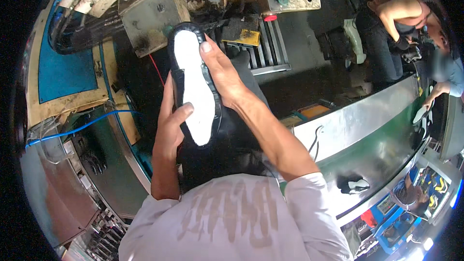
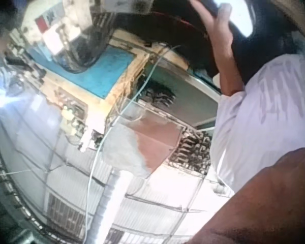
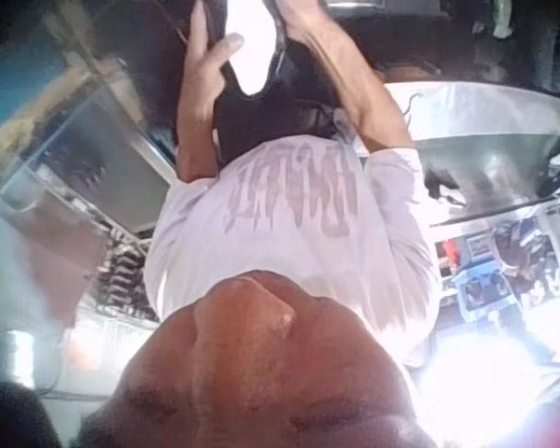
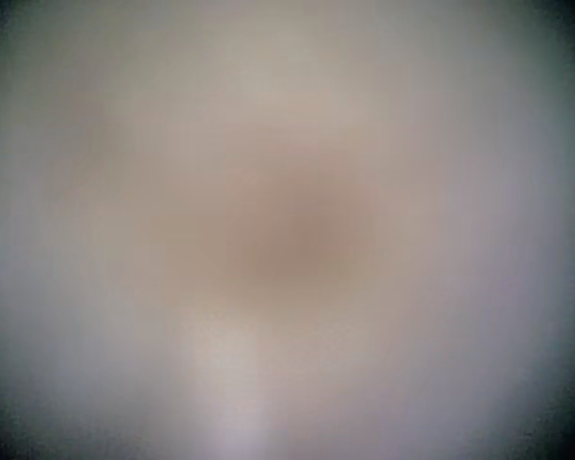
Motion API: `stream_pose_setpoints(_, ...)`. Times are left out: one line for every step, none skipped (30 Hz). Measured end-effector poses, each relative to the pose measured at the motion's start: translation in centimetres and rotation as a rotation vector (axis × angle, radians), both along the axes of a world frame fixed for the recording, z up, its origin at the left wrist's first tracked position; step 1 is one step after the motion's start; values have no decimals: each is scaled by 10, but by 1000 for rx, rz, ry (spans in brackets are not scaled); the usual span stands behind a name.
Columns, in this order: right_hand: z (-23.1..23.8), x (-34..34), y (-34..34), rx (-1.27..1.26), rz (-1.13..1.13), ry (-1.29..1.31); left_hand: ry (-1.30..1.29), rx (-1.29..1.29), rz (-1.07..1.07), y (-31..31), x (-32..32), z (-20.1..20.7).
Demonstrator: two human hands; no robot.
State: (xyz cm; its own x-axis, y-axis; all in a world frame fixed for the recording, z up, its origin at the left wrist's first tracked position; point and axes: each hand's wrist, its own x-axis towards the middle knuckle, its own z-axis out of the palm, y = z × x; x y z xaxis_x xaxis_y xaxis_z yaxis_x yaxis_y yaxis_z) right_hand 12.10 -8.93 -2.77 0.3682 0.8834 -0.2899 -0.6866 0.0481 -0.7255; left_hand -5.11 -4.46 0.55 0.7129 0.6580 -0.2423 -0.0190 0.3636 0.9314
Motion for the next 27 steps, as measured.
stream_pose_setpoints(-3,-5,-9,10,23,98,-36,-23,-7,-5,-8,0)
stream_pose_setpoints(-4,-8,-19,19,48,195,50,9,-8,-14,-12,6)
stream_pose_setpoints(-2,-12,-24,26,52,133,129,48,-7,-21,-13,15)
stream_pose_setpoints(0,-17,-29,34,57,71,207,85,-4,-27,-16,21)
stream_pose_setpoints(1,-22,-33,42,64,9,232,209,20,-31,-22,13)
stream_pose_setpoints(-2,-29,-35,-7,90,-378,257,293,24,-34,-27,13)
stream_pose_setpoints(-3,-35,-38,-10,109,-429,283,377,31,-37,-33,14)
stream_pose_setpoints(-3,-41,-38,-10,131,-480,311,459,41,-39,-38,14)
stream_pose_setpoints(-2,-48,-38,15,149,-423,340,466,68,-41,-48,9)
stream_pose_setpoints(-7,-55,-35,42,170,-356,322,416,82,-42,-57,9)
stream_pose_setpoints(-13,-61,-31,68,193,-288,303,367,98,-42,-64,9)
stream_pose_setpoints(-23,-68,-26,51,252,-393,297,325,128,-40,-77,11)
stream_pose_setpoints(-28,-76,-24,10,292,-389,334,264,165,-36,-94,7)
stream_pose_setpoints(-31,-78,-26,-32,332,-388,379,279,214,-31,-111,-1)
stream_pose_setpoints(-36,-78,-30,-15,361,-529,441,284,245,-22,-133,-12)
stream_pose_setpoints(-42,-74,-36,9,388,-662,511,284,280,-12,-157,-22)
stream_pose_setpoints(-43,-68,-42,-80,413,-608,530,222,351,-1,-186,-31)
stream_pose_setpoints(-44,-61,-50,-170,438,-563,574,170,427,12,-216,-41)
stream_pose_setpoints(-48,-53,-60,-200,335,-492,707,201,484,29,-242,-37)
stream_pose_setpoints(-55,-40,-70,-263,304,-422,838,224,538,46,-269,-36)
stream_pose_setpoints(-61,-28,-80,-362,259,-448,944,273,617,66,-318,-65)
stream_pose_setpoints(-68,-19,-87,-405,214,-460,1052,312,691,84,-368,-91)
stream_pose_setpoints(-84,-6,-98,-449,138,-479,1314,346,671,107,-387,-97)
stream_pose_setpoints(-83,-1,-99,-500,86,-455,1501,428,611,124,-417,-115)
stream_pose_setpoints(-88,7,-103,-526,62,-440,1684,510,544,145,-444,-133)
stream_pose_setpoints(-91,12,-101,-548,62,-416,1798,637,447,149,-500,-171)
stream_pose_setpoints(-91,12,-98,-578,61,-431,1866,786,325,160,-501,-184)
